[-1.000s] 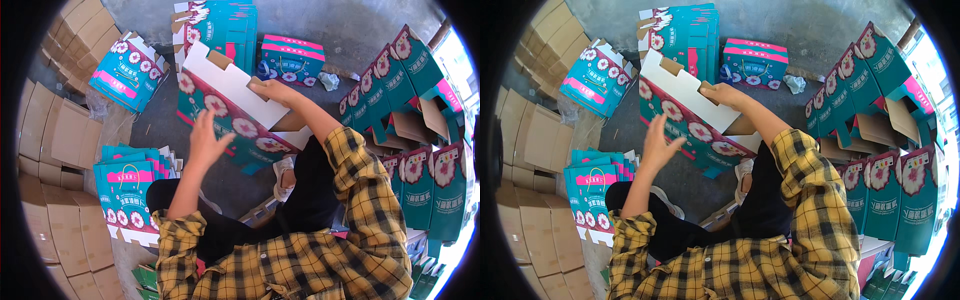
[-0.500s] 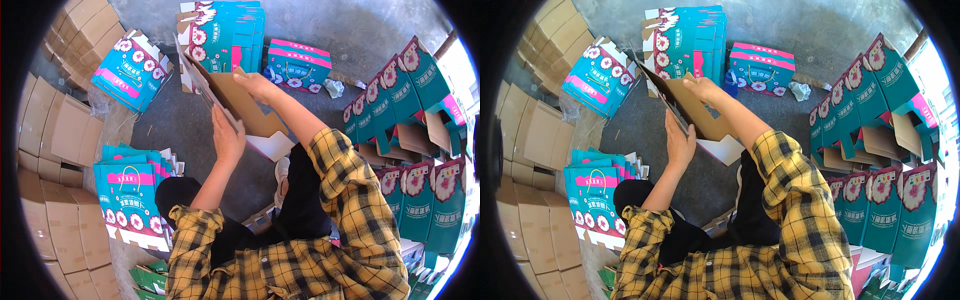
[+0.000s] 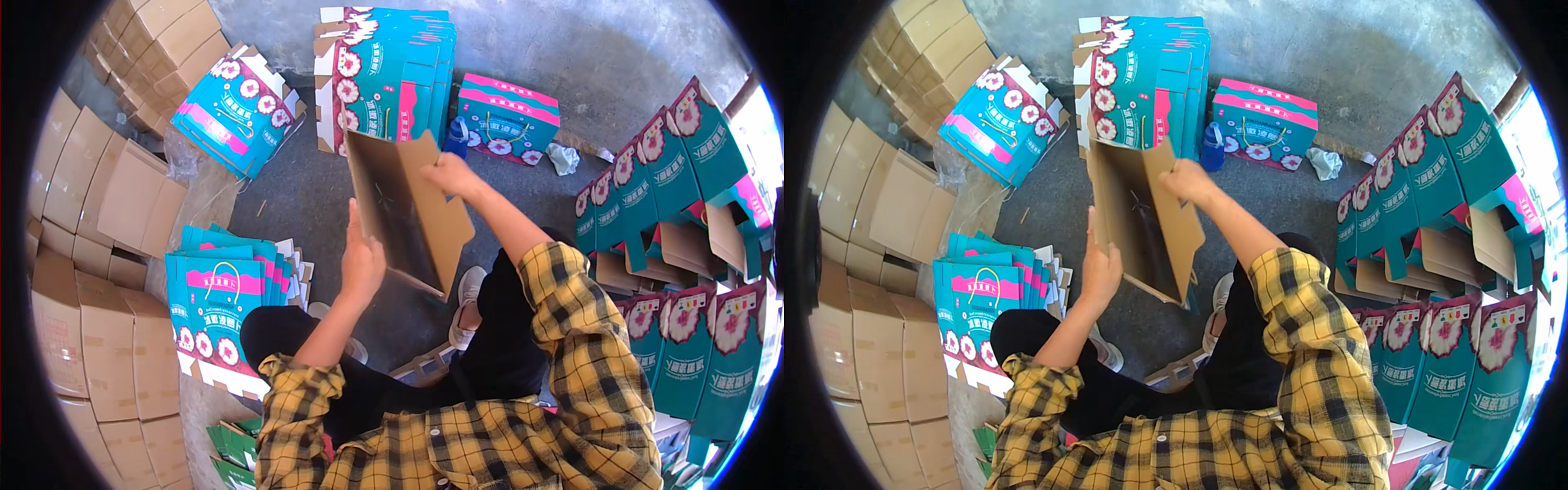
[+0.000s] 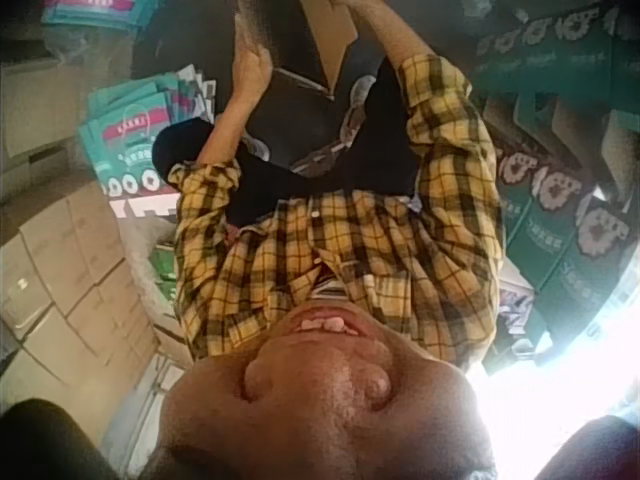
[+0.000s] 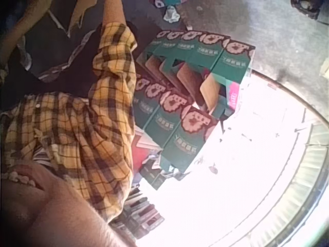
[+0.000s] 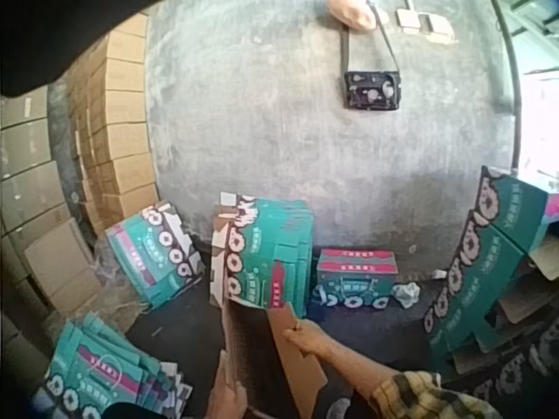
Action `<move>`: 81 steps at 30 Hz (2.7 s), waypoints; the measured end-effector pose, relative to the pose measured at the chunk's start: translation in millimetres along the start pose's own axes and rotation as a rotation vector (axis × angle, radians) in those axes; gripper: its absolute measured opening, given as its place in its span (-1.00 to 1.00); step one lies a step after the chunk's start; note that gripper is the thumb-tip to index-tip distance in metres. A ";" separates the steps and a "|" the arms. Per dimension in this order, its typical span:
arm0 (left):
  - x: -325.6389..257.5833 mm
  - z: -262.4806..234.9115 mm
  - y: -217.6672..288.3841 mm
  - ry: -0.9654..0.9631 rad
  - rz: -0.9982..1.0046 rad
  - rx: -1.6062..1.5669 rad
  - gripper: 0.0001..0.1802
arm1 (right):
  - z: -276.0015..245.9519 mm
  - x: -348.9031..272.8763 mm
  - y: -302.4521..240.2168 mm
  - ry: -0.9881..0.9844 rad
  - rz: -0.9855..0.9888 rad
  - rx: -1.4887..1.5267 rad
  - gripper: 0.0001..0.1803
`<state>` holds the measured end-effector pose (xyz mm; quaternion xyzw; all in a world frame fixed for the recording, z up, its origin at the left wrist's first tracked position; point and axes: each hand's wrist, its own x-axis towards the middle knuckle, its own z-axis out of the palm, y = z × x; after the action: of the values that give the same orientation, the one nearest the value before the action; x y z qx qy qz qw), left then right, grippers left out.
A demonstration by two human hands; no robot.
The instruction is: Folding and assembling cardboard fruit boxes for product packaging.
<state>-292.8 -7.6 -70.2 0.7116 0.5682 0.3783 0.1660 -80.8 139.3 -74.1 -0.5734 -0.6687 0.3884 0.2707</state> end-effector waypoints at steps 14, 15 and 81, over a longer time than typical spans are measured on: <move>-21.9 -53.9 -11.0 -0.303 0.317 0.359 -0.16 | -2.6 16.9 3.7 0.016 0.092 0.192 -0.70; -20.0 -53.8 -9.6 -0.311 0.333 0.353 -0.16 | -4.3 17.3 4.1 0.009 0.086 0.168 -0.68; -73.6 -17.0 4.6 -0.192 0.149 0.225 -0.68 | -58.0 24.0 39.0 -0.340 0.280 0.371 -0.66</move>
<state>-307.1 -81.1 -81.7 0.7988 0.5342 0.2538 0.1101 -17.0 176.5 -76.5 -0.5274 -0.5364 0.6281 0.1989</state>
